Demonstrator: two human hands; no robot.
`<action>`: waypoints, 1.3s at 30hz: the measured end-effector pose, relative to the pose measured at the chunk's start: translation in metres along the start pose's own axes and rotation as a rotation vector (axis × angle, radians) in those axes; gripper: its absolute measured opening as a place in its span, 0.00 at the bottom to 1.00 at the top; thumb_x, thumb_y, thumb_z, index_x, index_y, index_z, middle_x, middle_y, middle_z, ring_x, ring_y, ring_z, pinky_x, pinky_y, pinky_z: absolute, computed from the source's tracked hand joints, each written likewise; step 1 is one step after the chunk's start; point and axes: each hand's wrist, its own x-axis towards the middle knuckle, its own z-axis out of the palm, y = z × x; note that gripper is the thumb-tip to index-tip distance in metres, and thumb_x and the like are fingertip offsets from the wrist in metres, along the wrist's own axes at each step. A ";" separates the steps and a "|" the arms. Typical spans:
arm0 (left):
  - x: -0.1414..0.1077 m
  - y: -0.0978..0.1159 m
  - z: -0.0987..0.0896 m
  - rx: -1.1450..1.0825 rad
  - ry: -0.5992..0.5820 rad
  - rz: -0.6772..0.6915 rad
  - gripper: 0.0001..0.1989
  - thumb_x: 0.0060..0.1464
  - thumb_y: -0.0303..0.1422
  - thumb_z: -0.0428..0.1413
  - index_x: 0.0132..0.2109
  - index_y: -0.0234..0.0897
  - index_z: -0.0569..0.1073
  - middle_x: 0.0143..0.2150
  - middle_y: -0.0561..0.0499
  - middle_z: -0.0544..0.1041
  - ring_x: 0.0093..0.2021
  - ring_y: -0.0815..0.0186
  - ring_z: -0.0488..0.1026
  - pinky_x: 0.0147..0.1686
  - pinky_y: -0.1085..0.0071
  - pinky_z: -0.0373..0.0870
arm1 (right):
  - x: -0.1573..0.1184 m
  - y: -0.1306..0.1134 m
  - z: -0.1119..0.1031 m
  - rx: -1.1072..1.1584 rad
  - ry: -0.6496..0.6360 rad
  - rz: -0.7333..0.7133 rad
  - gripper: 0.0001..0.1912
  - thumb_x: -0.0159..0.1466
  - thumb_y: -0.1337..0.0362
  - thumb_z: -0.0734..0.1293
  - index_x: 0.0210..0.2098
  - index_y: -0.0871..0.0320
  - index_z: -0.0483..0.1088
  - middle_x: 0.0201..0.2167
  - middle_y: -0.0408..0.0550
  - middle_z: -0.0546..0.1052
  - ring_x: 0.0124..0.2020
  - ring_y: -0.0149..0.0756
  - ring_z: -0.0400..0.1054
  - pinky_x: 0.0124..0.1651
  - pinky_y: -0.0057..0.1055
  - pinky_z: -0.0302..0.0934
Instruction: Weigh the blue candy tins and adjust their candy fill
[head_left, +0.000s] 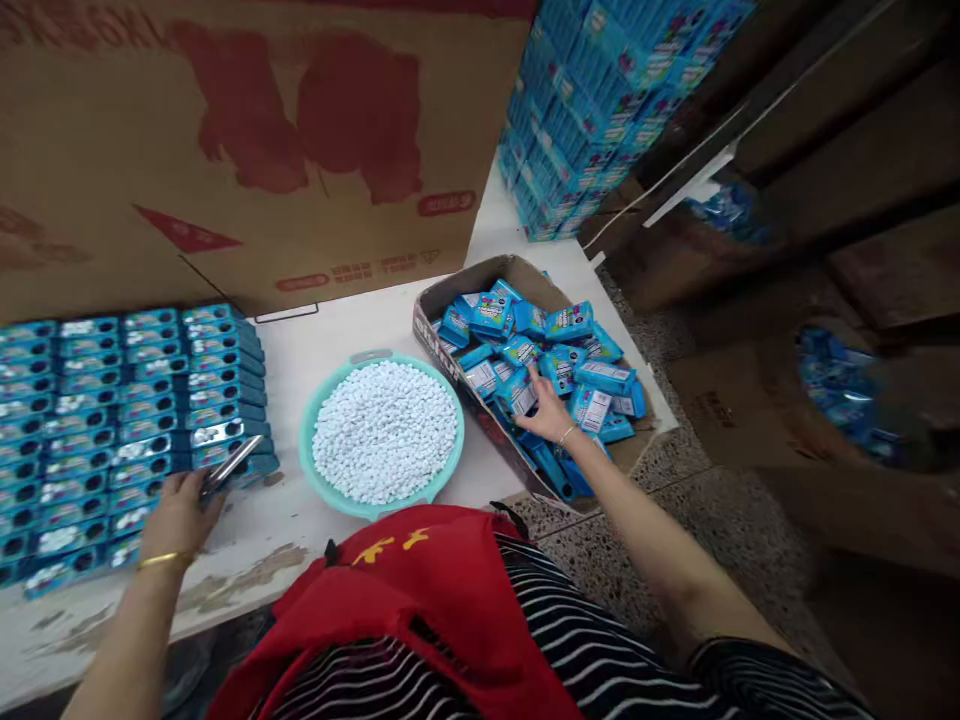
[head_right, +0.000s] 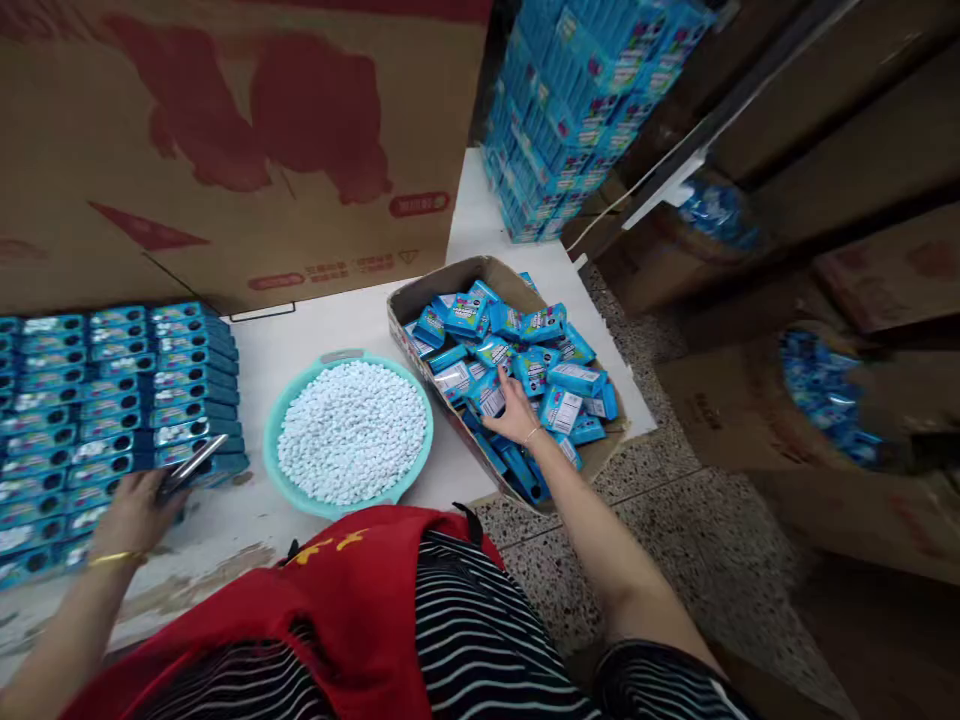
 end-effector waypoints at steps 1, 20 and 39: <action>-0.002 0.000 -0.001 -0.024 0.058 -0.043 0.27 0.61 0.47 0.38 0.57 0.32 0.60 0.57 0.37 0.65 0.52 0.53 0.69 0.47 0.62 0.70 | -0.005 -0.004 -0.002 0.107 0.024 0.020 0.56 0.41 0.61 0.73 0.67 0.57 0.48 0.63 0.59 0.57 0.63 0.55 0.53 0.58 0.50 0.58; -0.048 0.188 0.017 -0.226 -0.120 0.336 0.10 0.59 0.33 0.48 0.45 0.37 0.71 0.44 0.44 0.75 0.47 0.60 0.72 0.44 0.68 0.68 | -0.123 -0.080 0.050 1.173 -0.660 0.549 0.27 0.48 0.51 0.70 0.45 0.56 0.72 0.45 0.54 0.79 0.51 0.52 0.70 0.55 0.52 0.62; -0.039 0.158 -0.077 -0.626 0.037 0.667 0.15 0.61 0.41 0.50 0.49 0.38 0.69 0.38 0.49 0.74 0.37 0.68 0.72 0.39 0.72 0.69 | -0.071 -0.073 0.080 -0.134 -0.079 -0.471 0.18 0.62 0.66 0.63 0.51 0.59 0.64 0.49 0.59 0.73 0.52 0.49 0.67 0.53 0.45 0.63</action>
